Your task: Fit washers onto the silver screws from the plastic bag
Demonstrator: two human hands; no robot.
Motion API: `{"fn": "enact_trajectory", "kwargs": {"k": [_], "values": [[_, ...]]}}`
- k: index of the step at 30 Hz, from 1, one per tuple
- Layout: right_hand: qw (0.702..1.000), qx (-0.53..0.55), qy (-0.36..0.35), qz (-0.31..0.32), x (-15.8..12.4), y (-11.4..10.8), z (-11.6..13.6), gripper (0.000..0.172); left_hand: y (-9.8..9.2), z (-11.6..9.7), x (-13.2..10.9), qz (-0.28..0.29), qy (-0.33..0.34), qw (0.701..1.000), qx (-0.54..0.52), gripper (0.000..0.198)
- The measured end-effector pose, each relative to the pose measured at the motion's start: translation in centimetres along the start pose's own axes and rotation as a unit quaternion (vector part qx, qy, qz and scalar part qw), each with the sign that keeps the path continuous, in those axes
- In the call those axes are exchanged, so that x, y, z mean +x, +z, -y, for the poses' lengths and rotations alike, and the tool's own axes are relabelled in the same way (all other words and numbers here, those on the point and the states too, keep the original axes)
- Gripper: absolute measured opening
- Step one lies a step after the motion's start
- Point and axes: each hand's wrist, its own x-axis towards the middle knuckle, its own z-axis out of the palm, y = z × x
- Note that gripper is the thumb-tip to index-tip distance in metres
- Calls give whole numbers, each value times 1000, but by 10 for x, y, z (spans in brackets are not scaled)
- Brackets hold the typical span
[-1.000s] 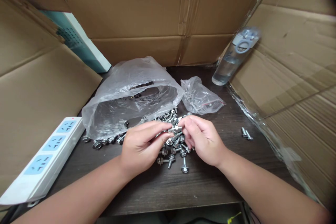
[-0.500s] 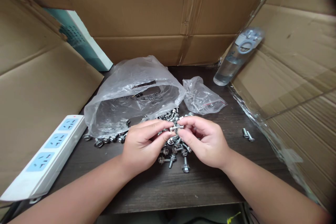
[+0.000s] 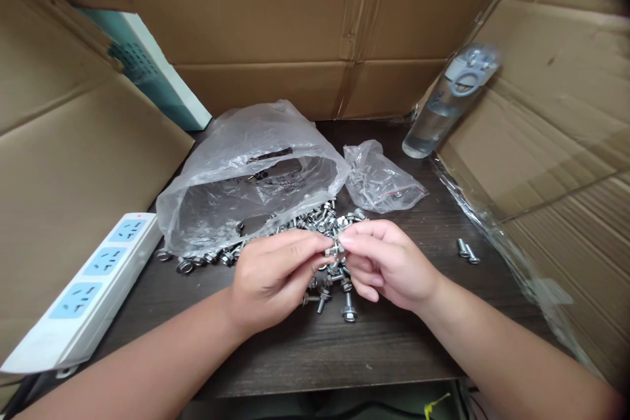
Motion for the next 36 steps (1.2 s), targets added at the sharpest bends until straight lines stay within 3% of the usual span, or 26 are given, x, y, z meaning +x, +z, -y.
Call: {"fn": "enact_trajectory", "kwargs": {"k": [3,6,11,15,21,27,36], "values": [[1000,-14,12,-14,1,0,-2,38,1,0,-1,-1,-15,1000,-3,25],[992,-103,-54,-43,-1,0,-2,44,1,0,-1,-10,-43,999,1,20],[947,-240,-201,-71,-6,0,-1,17,2,-1,-1,-20,-95,995,-4,14],[931,-263,-247,-50,-7,0,-3,19,1,-1,0,-22,-126,992,-12,13],[928,-273,-249,-58,-5,1,-4,15,1,-2,1,-18,-132,991,-23,13],[934,-271,-226,-52,-6,4,2,10,1,-2,1,-19,-83,996,-8,16],[985,-149,-91,2,-5,-5,0,21,1,1,0,12,3,1000,11,22]]}}
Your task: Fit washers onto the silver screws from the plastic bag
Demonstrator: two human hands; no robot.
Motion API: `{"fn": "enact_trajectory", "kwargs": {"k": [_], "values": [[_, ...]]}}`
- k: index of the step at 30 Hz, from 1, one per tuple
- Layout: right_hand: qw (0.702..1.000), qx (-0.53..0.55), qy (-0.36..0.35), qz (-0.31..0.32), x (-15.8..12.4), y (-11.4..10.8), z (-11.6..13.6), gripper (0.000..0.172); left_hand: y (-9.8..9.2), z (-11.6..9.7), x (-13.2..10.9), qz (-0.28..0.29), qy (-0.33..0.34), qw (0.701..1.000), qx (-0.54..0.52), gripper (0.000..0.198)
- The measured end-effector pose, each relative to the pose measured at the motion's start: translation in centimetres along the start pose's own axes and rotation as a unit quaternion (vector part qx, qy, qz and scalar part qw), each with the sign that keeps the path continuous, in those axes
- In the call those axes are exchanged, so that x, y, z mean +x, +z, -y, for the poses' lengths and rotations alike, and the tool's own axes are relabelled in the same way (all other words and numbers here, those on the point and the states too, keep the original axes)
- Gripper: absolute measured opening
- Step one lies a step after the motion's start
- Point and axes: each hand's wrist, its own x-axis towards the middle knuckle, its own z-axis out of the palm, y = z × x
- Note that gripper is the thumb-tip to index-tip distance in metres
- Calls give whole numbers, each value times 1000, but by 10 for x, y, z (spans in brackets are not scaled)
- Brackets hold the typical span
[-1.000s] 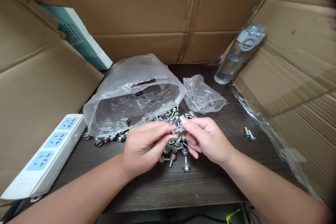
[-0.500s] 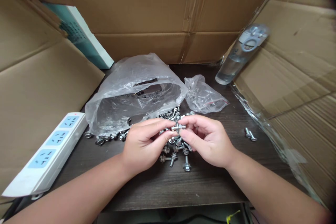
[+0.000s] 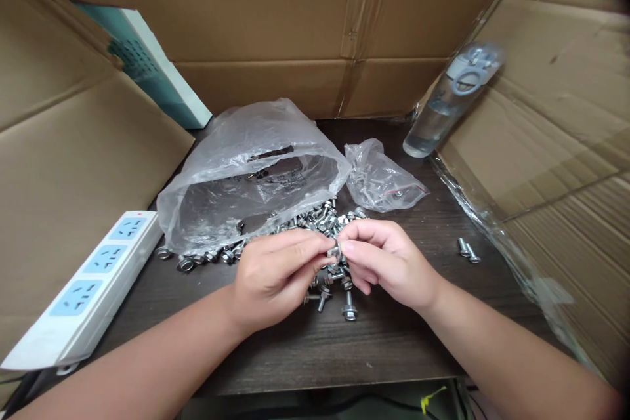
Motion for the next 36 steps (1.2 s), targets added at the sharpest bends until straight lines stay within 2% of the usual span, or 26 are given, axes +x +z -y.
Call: {"fn": "enact_trajectory", "kwargs": {"k": [5,9,11,15,17,27,31,36], "values": [[994,78,71,4,4,3,-4,37,-1,-1,0,2,-9,1000,-5,24],[999,12,38,-34,4,3,-4,44,-1,-1,1,-11,-51,999,-8,20],[998,-26,-4,-50,2,3,-4,40,0,-1,2,-14,-71,997,-14,16],[989,-84,-98,-67,-1,5,-1,18,1,-3,4,-27,-118,992,-36,13],[984,-103,-128,-67,-1,7,-1,15,0,-4,5,-26,-140,989,-48,13],[977,-145,-140,-63,-1,6,-4,11,-1,-5,6,-26,-181,981,-72,11],[975,-165,-133,-60,-1,6,-3,10,0,-3,5,-22,-162,985,-61,11],[981,-158,-110,-37,-2,6,3,14,0,-2,3,-16,-89,995,-39,16]]}}
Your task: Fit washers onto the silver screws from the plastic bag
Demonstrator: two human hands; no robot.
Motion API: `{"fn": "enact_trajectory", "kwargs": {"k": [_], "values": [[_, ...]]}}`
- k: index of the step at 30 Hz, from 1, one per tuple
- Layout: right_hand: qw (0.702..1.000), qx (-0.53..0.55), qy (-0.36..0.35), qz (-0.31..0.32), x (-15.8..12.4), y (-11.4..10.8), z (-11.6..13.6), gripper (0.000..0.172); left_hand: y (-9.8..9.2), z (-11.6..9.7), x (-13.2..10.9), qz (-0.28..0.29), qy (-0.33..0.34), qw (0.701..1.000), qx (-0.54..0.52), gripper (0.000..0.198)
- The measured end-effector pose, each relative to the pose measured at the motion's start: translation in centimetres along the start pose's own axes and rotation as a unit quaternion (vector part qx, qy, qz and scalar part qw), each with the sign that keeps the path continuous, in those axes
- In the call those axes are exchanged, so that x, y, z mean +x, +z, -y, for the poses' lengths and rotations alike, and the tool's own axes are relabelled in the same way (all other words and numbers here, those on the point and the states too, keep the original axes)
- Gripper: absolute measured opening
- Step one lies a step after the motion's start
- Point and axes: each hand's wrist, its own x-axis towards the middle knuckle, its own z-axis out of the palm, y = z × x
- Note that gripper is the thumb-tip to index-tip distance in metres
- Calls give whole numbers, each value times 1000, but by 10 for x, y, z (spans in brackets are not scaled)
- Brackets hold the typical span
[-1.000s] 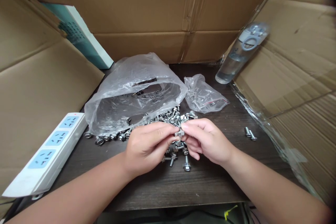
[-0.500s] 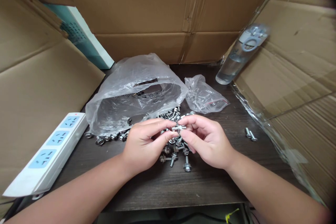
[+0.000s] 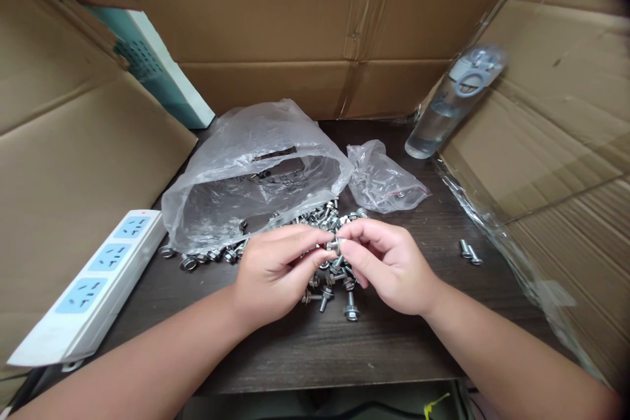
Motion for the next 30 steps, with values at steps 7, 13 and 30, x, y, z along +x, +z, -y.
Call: {"fn": "enact_trajectory", "kwargs": {"k": [7,13,30], "values": [[989,101,95,44,1,-3,-8,32,-1,1,-1,12,62,998,16,23],[995,62,72,-15,2,-1,-10,36,-1,1,-1,-12,-8,1000,19,14],[999,26,-4,-28,0,1,-3,15,-1,0,0,-4,-59,998,-13,12]]}}
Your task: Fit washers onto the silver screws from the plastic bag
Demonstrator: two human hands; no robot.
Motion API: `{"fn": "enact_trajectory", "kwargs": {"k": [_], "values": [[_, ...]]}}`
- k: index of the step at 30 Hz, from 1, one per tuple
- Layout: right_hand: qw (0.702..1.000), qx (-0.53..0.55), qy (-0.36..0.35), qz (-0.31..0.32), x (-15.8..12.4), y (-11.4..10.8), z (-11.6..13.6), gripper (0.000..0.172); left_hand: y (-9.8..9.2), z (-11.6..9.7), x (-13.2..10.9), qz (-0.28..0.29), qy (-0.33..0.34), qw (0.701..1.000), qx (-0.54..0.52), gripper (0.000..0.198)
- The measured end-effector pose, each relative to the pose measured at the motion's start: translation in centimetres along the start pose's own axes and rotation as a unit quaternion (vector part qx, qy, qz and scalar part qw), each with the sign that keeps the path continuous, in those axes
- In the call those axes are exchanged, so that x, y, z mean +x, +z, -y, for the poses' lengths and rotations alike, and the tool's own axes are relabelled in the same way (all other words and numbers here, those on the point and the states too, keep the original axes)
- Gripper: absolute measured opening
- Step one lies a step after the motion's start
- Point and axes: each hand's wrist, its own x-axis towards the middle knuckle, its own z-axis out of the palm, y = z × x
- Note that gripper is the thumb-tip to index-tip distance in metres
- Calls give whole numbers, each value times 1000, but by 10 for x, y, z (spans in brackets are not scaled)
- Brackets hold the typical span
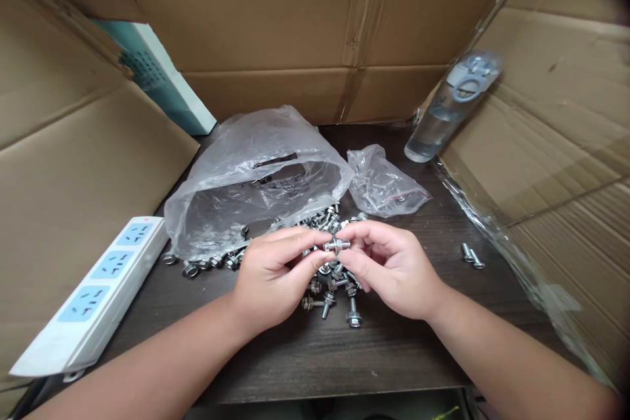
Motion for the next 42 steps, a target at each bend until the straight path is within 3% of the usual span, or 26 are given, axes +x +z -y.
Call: {"fn": "enact_trajectory", "kwargs": {"k": [12,19,23,30,42], "values": [[999,-24,-6,32,1,-2,-2,11,1,1,-1,1,44,999,9,13],[998,-40,5,43,2,-2,-4,26,1,0,-4,4,85,996,34,16],[1000,-2,21,14,3,0,-9,32,2,-1,-4,-7,46,998,50,15],[1000,9,7,-9,2,-2,-6,17,3,-3,-2,-30,-54,997,38,9],[1000,4,-8,13,0,-1,-6,13,4,-2,-2,-21,-66,998,-1,15]]}}
